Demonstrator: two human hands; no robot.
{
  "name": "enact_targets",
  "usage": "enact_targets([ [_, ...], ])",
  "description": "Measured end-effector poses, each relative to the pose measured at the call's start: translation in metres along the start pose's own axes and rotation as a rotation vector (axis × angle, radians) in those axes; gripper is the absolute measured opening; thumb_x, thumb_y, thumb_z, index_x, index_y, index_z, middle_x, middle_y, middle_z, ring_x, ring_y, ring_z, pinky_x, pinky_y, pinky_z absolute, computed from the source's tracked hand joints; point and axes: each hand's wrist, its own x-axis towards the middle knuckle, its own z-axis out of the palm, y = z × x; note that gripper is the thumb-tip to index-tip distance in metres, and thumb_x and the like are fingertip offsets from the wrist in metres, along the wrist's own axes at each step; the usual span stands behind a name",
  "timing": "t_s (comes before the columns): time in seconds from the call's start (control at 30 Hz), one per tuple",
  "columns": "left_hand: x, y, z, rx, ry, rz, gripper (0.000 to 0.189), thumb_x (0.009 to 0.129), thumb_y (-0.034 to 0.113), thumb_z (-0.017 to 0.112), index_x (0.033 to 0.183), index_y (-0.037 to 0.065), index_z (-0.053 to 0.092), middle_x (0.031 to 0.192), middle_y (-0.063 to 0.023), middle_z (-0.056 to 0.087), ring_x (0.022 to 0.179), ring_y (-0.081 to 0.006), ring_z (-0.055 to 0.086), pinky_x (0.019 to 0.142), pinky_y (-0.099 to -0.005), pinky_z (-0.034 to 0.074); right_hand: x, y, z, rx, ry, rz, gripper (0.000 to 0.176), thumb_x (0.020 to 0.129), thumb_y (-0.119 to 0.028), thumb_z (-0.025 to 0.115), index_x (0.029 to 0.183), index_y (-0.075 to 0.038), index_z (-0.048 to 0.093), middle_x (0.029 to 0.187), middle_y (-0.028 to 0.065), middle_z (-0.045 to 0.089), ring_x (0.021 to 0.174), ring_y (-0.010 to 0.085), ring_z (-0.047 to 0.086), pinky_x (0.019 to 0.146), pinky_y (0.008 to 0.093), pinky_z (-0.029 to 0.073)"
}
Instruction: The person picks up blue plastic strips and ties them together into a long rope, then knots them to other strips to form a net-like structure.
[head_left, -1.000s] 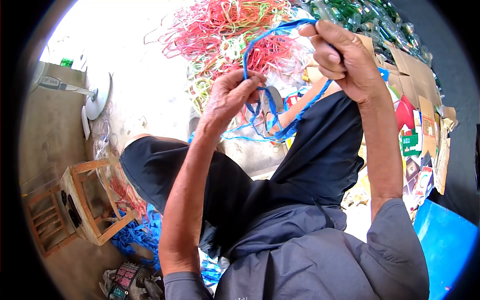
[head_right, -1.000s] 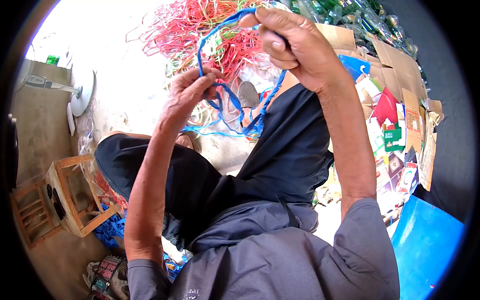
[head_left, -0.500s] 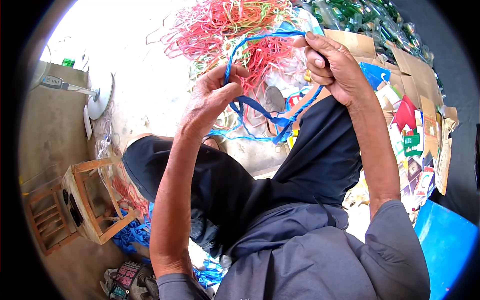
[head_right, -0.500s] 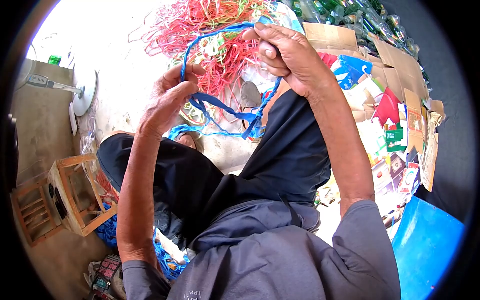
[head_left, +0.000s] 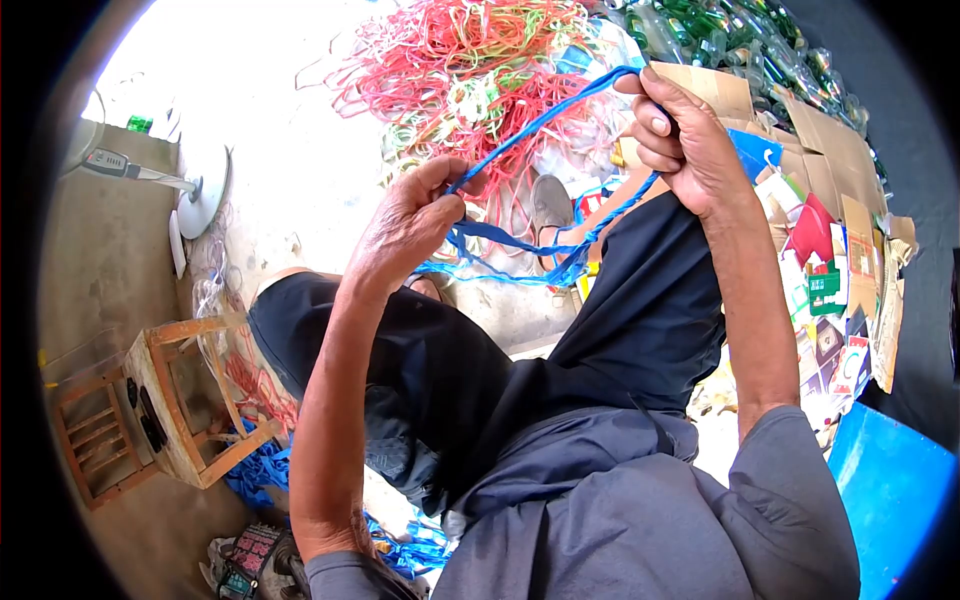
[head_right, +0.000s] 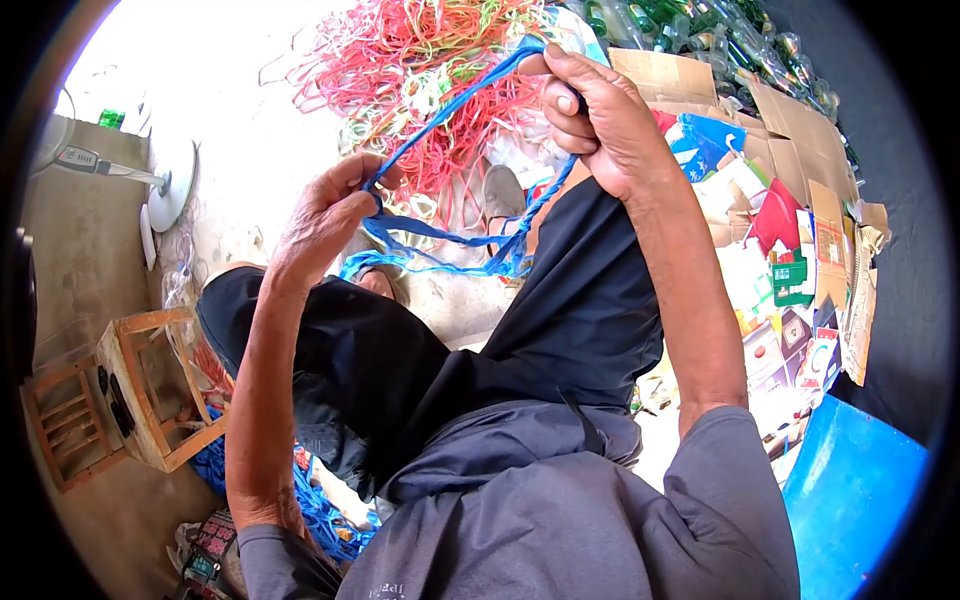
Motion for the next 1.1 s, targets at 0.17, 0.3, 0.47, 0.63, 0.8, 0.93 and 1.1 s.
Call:
enact_targets([
  [0.17, -0.004, -0.004, -0.004, 0.07, -0.062, 0.014, 0.039, 0.09, -0.003, 0.044, 0.123, -0.005, 0.064, 0.112, -0.0083, 0.071, 0.097, -0.0132, 0.063, 0.089, -0.0305, 0.051, -0.006, 0.0, -0.003, 0.03, 0.003, 0.015, 0.033, 0.107, -0.03, 0.056, 0.114, 0.001, 0.066, 0.062, -0.0083, 0.041, 0.045, 0.0012, 0.022, 0.039, 0.0202, 0.017],
  [0.3, -0.01, -0.003, -0.001, 0.085, -0.076, 0.08, 0.033, 0.095, -0.005, 0.043, 0.12, -0.007, 0.064, 0.108, -0.0089, 0.071, 0.089, -0.0138, 0.066, 0.083, -0.0303, 0.055, -0.007, 0.0, -0.007, 0.045, -0.017, 0.005, 0.033, 0.106, -0.03, 0.056, 0.114, 0.001, 0.067, 0.062, -0.0081, 0.041, 0.045, 0.0016, 0.023, 0.04, 0.0205, 0.017],
  [0.47, -0.014, 0.0, -0.001, 0.244, -0.018, 0.143, 0.028, 0.099, -0.004, 0.045, 0.12, -0.007, 0.064, 0.104, -0.0128, 0.073, 0.092, -0.0177, 0.071, 0.083, -0.0318, 0.056, -0.009, -0.003, -0.01, 0.07, -0.029, 0.002, 0.032, 0.106, -0.028, 0.057, 0.114, 0.001, 0.068, 0.064, -0.0071, 0.042, 0.046, 0.0022, 0.024, 0.041, 0.021, 0.019],
  [0.63, -0.021, -0.003, -0.009, 0.582, 0.139, 0.294, 0.027, 0.101, -0.003, 0.046, 0.119, -0.002, 0.066, 0.098, -0.015, 0.074, 0.093, -0.021, 0.071, 0.085, -0.0322, 0.055, -0.011, -0.008, -0.016, 0.077, -0.037, -0.03, 0.033, 0.106, -0.029, 0.057, 0.114, 0.0, 0.069, 0.064, -0.0071, 0.042, 0.046, 0.0016, 0.024, 0.041, 0.0204, 0.019],
  [0.8, -0.024, -0.004, -0.023, 0.515, 0.218, 0.26, 0.027, 0.096, -0.001, 0.047, 0.115, 0.0, 0.067, 0.09, -0.02, 0.071, 0.085, -0.0322, 0.072, 0.079, -0.0375, 0.055, -0.014, -0.013, -0.025, 0.083, -0.053, -0.037, 0.034, 0.106, -0.03, 0.057, 0.115, 0.001, 0.068, 0.063, -0.0076, 0.041, 0.046, 0.0012, 0.024, 0.04, 0.0201, 0.018],
  [0.93, -0.023, -0.001, -0.04, 0.605, 0.281, 0.224, 0.025, 0.097, 0.0, 0.048, 0.113, 0.0, 0.067, 0.089, -0.0214, 0.07, 0.084, -0.0305, 0.072, 0.077, -0.0374, 0.055, -0.017, -0.017, -0.026, 0.063, -0.05, -0.04, 0.034, 0.106, -0.03, 0.057, 0.117, 0.0, 0.067, 0.063, -0.0078, 0.041, 0.046, 0.0011, 0.024, 0.04, 0.0203, 0.017],
  [1.1, -0.021, 0.008, -0.062, 0.396, 0.317, 0.118, 0.027, 0.096, 0.001, 0.043, 0.109, -0.004, 0.067, 0.085, -0.0112, 0.07, 0.079, -0.0164, 0.07, 0.072, -0.0296, 0.055, -0.017, -0.02, -0.03, 0.078, -0.066, -0.036, 0.034, 0.106, -0.03, 0.057, 0.118, 0.0, 0.067, 0.063, -0.0077, 0.041, 0.046, 0.0009, 0.024, 0.04, 0.02, 0.017],
])
